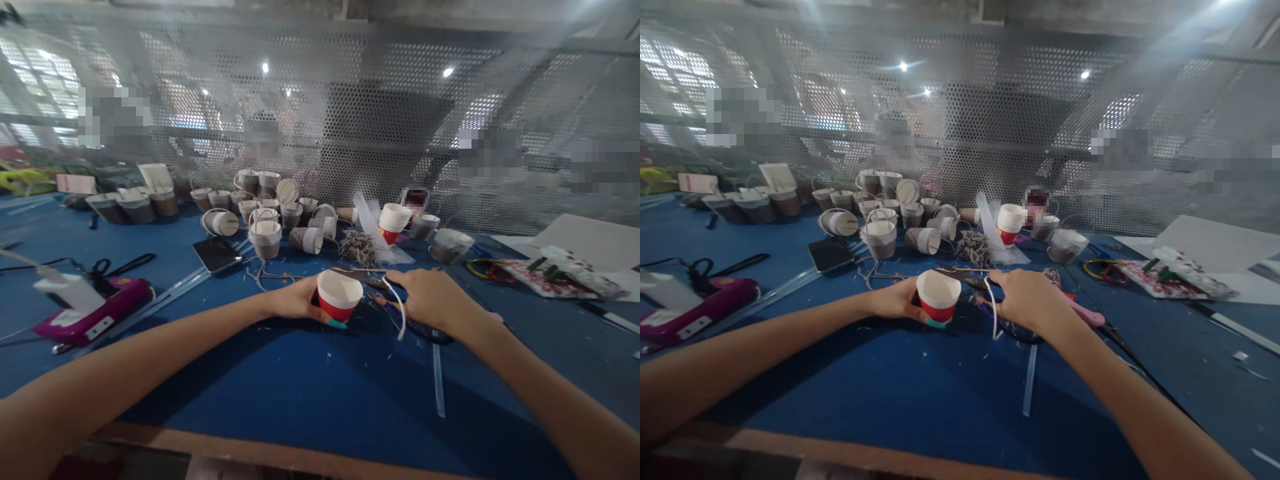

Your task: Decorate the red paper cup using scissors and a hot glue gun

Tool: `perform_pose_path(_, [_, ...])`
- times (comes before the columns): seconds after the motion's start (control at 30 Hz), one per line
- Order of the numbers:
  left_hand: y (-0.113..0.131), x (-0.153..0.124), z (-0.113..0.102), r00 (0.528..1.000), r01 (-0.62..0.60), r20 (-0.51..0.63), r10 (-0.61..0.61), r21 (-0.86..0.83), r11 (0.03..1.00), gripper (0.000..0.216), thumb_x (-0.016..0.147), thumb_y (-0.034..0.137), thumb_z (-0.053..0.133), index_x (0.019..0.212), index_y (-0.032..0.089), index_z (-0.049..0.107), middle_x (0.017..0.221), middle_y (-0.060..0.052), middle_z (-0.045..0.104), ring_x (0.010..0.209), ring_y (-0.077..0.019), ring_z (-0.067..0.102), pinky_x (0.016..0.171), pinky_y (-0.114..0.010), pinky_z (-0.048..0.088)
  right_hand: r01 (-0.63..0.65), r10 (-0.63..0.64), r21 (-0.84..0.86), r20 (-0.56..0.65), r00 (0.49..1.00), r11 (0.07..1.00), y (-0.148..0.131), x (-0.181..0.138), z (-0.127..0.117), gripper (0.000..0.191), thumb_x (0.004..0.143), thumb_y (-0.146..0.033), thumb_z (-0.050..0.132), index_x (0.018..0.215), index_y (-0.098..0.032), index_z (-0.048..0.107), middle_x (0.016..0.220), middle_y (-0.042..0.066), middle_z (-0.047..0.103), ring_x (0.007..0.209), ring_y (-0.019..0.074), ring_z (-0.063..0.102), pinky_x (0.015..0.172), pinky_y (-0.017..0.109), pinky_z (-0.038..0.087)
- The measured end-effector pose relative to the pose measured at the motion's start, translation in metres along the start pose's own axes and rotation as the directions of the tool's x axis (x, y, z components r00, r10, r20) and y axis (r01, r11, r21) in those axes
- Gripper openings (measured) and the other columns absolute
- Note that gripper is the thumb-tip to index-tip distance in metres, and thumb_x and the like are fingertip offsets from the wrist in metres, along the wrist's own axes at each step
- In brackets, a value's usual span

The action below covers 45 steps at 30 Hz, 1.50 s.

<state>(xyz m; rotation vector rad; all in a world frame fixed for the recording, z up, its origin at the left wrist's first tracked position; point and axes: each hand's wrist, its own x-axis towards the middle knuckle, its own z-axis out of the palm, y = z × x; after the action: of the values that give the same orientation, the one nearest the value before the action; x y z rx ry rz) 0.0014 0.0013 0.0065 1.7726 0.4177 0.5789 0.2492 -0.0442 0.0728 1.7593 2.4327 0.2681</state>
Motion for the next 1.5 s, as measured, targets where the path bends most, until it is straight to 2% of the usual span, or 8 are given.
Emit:
perform_pose_path(0.17, [-0.002,0.000,0.000,1.000,-0.009,0.011,0.008,0.044,0.999,0.075,0.064,0.022,0.078,0.128,0.016,0.040,0.125,-0.016,0.057,0.114,-0.0264,0.055,0.095,-0.041,0.043,-0.039,0.039,-0.034,0.006,0.999,0.999,-0.002,-0.001,-0.006,0.056,0.085,-0.060,0.033,0.113,-0.022,0.062,0.089,0.013,0.070,0.073,0.0299,0.065,0.053,0.032,0.033])
perform_pose_path(0.27, [-0.006,0.001,0.004,0.992,-0.074,-0.093,0.084,0.109,0.991,0.088,0.055,0.026,0.084,0.129,0.016,0.037,0.125,-0.016,0.056,0.116,-0.0288,0.053,0.098,-0.042,0.040,-0.044,0.044,-0.037,-0.010,0.999,0.998,-0.002,-0.001,-0.006,0.055,0.085,-0.059,0.032,0.113,-0.022,0.062,0.089,0.013,0.070,0.073,0.0297,0.065,0.053,0.032,0.033])
perform_pose_path(0.37, [-0.010,0.001,0.007,0.974,-0.084,-0.184,0.134,0.258,0.963,0.088,0.049,0.031,0.086,0.124,0.015,0.043,0.124,-0.016,0.057,0.117,-0.0305,0.052,0.101,-0.043,0.038,-0.033,0.033,-0.038,-0.004,0.999,0.999,-0.001,-0.002,-0.006,0.056,0.085,-0.059,0.032,0.115,-0.022,0.061,0.088,0.013,0.070,0.073,0.0290,0.065,0.053,0.032,0.033])
perform_pose_path(0.5, [-0.008,0.002,0.004,0.980,-0.110,-0.121,0.160,0.346,0.932,0.082,0.054,0.032,0.084,0.124,0.016,0.044,0.121,-0.014,0.060,0.119,-0.0296,0.052,0.102,-0.043,0.037,-0.012,0.012,-0.051,0.004,1.000,0.999,0.000,-0.005,-0.007,0.057,0.084,-0.059,0.035,0.118,-0.020,0.059,0.089,0.014,0.069,0.077,0.0302,0.064,0.056,0.033,0.036])
perform_pose_path(0.67, [-0.004,0.003,0.002,0.988,-0.129,-0.047,0.147,0.271,0.954,0.083,0.054,0.026,0.084,0.125,0.015,0.042,0.122,-0.015,0.059,0.114,-0.0281,0.056,0.097,-0.041,0.042,-0.009,0.010,-0.022,0.014,1.000,1.000,0.001,-0.005,-0.007,0.056,0.083,-0.057,0.038,0.121,-0.021,0.058,0.089,0.014,0.069,0.076,0.0297,0.065,0.056,0.033,0.036])
perform_pose_path(1.0, [-0.004,0.003,0.001,0.993,-0.106,-0.021,0.114,0.223,0.969,0.077,0.056,0.025,0.083,0.122,0.014,0.044,0.117,-0.015,0.062,0.108,-0.0269,0.059,0.092,-0.041,0.045,-0.033,0.034,-0.011,0.063,0.997,0.999,-0.004,-0.007,-0.016,0.055,0.083,-0.060,0.036,0.112,-0.023,0.065,0.083,0.013,0.070,0.071,0.0295,0.065,0.054,0.033,0.037])
perform_pose_path(1.27, [0.000,0.005,0.000,0.997,-0.074,0.039,0.068,0.150,0.986,0.078,0.054,0.026,0.084,0.121,0.015,0.047,0.112,-0.012,0.064,0.104,-0.0249,0.060,0.092,-0.039,0.045,0.033,-0.031,-0.037,0.054,0.998,0.999,-0.010,-0.004,-0.011,0.045,0.085,-0.049,0.041,0.112,-0.020,0.062,0.086,0.014,0.071,0.071,0.0289,0.066,0.056,0.033,0.038])
perform_pose_path(1.5, [-0.001,0.004,-0.003,0.997,-0.037,0.072,0.034,0.041,0.998,0.076,0.053,0.022,0.084,0.119,0.016,0.047,0.112,-0.012,0.063,0.106,-0.0254,0.059,0.091,-0.040,0.045,-0.026,0.026,-0.010,0.081,0.996,1.000,-0.009,-0.006,-0.019,0.057,0.084,-0.060,0.036,0.114,-0.021,0.064,0.086,0.016,0.070,0.073,0.0314,0.066,0.056,0.034,0.039])
